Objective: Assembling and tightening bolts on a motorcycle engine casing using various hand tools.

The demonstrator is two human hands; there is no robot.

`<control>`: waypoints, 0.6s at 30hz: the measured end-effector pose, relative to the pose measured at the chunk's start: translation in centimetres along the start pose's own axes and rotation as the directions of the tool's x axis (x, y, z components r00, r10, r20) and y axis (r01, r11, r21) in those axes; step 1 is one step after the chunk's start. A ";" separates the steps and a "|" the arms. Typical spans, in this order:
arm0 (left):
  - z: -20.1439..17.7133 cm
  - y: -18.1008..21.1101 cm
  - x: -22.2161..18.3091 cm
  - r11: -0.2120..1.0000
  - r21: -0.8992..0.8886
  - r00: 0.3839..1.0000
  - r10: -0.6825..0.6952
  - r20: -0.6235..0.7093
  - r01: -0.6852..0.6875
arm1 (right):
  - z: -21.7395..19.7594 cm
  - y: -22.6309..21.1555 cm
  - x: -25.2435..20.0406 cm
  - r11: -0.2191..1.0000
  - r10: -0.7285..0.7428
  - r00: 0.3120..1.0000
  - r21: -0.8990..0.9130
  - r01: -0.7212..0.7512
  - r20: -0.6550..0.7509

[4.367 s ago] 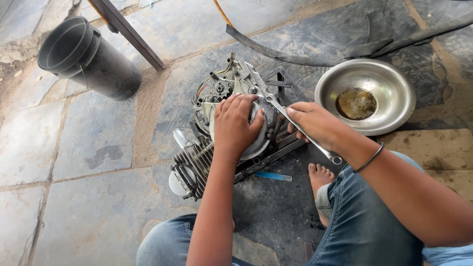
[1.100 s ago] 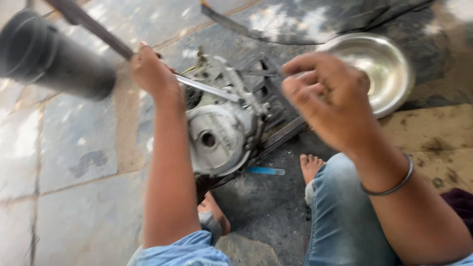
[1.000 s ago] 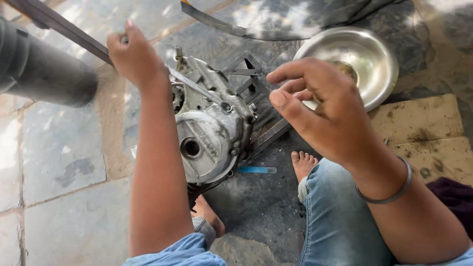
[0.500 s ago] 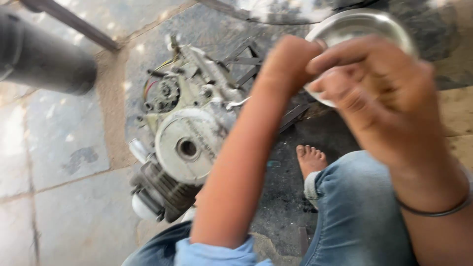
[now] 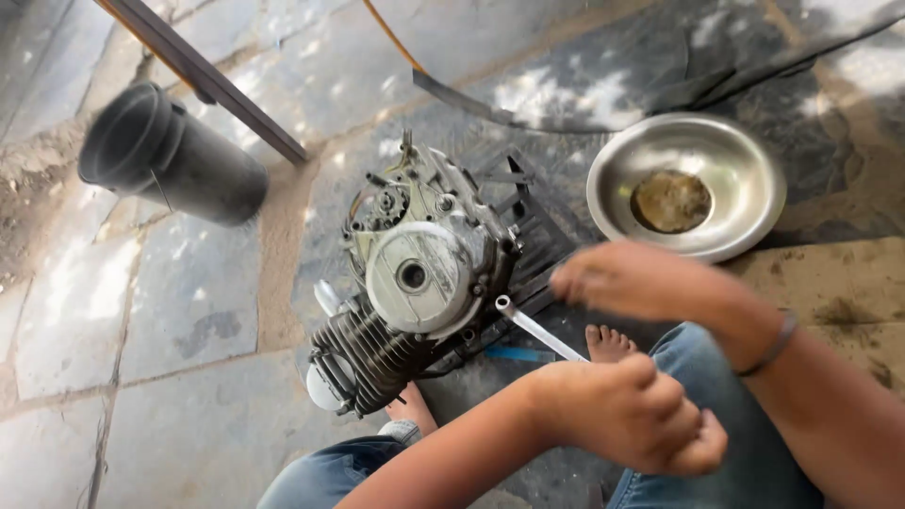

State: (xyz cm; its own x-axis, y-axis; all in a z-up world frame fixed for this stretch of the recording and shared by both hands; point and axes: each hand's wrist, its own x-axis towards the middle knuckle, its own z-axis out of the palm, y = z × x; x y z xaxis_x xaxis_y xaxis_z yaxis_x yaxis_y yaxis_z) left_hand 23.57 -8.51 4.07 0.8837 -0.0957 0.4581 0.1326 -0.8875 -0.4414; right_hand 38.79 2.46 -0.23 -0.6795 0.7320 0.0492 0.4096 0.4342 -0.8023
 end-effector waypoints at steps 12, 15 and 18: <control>-3.6 -2.3 -8.7 0.913 0.379 0.943 -0.247 0.224 0.149 | 1.7 -3.2 5.4 0.616 0.383 0.912 0.776 -0.136 -0.145; -6.6 -3.9 -14.1 0.780 0.572 0.855 -0.457 0.244 0.253 | 0.6 -0.9 8.2 0.984 0.175 0.894 0.085 -0.154 -0.411; -8.6 -5.0 -15.5 0.707 0.496 0.771 -0.627 0.111 0.504 | 0.4 -3.1 8.3 0.952 0.052 0.896 -0.250 -0.179 -0.442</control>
State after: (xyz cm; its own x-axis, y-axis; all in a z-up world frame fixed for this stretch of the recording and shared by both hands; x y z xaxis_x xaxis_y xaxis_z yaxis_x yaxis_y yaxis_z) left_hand 5.35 -6.48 5.84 0.6480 0.5329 0.5441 0.7616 -0.4524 -0.4639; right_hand 31.62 6.98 2.41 -0.3183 0.9100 0.2656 0.6635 0.4139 -0.6232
